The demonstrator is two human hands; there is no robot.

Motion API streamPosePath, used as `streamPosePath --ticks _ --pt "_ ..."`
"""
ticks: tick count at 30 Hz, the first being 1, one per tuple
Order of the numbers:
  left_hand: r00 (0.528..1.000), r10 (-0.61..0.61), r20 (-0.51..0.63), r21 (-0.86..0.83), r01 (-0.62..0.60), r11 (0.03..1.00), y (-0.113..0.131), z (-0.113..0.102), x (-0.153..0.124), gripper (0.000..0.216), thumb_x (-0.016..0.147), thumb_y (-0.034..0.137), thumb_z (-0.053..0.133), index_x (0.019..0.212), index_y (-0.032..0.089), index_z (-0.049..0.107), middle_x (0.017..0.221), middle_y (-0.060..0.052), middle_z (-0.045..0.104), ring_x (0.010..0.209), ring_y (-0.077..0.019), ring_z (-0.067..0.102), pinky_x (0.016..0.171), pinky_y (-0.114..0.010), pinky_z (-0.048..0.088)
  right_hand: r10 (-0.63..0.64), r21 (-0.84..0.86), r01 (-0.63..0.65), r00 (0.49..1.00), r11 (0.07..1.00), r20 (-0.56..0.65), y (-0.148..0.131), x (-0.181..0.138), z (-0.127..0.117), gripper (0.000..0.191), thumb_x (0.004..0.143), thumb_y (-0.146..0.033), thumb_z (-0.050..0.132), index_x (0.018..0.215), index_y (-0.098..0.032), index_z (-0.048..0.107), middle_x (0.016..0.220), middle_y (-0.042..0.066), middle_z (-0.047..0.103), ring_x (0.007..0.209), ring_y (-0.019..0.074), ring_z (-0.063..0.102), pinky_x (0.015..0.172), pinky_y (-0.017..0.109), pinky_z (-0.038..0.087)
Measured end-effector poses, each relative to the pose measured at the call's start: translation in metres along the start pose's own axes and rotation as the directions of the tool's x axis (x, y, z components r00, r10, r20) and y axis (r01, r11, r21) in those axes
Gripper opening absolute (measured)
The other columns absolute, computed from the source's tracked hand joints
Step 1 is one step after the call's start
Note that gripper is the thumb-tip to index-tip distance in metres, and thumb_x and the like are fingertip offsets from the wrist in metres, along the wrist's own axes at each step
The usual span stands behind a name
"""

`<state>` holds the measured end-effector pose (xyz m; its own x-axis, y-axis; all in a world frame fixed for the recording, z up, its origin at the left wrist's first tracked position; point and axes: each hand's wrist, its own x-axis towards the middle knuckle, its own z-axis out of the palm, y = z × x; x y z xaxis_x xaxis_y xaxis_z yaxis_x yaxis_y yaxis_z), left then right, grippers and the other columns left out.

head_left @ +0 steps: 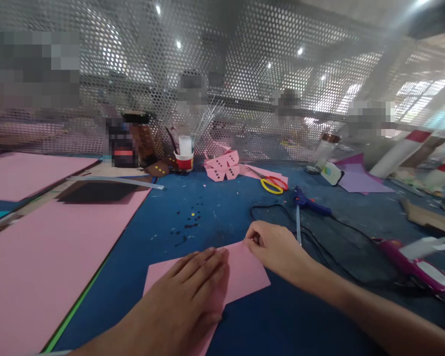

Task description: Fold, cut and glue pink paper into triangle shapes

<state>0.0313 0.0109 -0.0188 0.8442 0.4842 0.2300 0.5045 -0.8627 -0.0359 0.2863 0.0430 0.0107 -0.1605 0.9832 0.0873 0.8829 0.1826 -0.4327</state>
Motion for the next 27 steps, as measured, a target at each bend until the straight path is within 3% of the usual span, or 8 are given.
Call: streamPosePath --ticks 18,27 --pt "1.0 0.011 -0.028 -0.028 -0.011 1.0 0.0012 0.0052 -0.0021 0.058 0.101 0.032 0.045 0.156 0.018 0.031 0.156 -0.011 0.043 0.141 -0.0269 0.044 0.116 -0.041 0.036 0.001 -0.022 -0.001 1.0 1.0 0.01 -0.0022 -0.0024 -0.0013 0.009 0.084 -0.016 0.059 0.08 -0.021 0.064 0.081 0.0 0.07 0.07 0.0139 0.06 0.061 0.026 0.033" --pt "0.999 -0.005 0.038 -0.055 0.007 0.998 0.0014 0.0024 -0.0007 0.057 0.1 0.03 0.045 0.155 0.019 0.034 0.156 -0.012 0.042 0.142 -0.0264 0.043 0.116 -0.04 0.037 -0.002 -0.033 0.003 1.0 0.999 0.016 -0.0028 -0.0018 -0.0005 0.008 0.084 -0.016 0.059 0.081 -0.021 0.064 0.081 0.0 0.07 0.069 0.0138 0.06 0.06 0.026 0.033"
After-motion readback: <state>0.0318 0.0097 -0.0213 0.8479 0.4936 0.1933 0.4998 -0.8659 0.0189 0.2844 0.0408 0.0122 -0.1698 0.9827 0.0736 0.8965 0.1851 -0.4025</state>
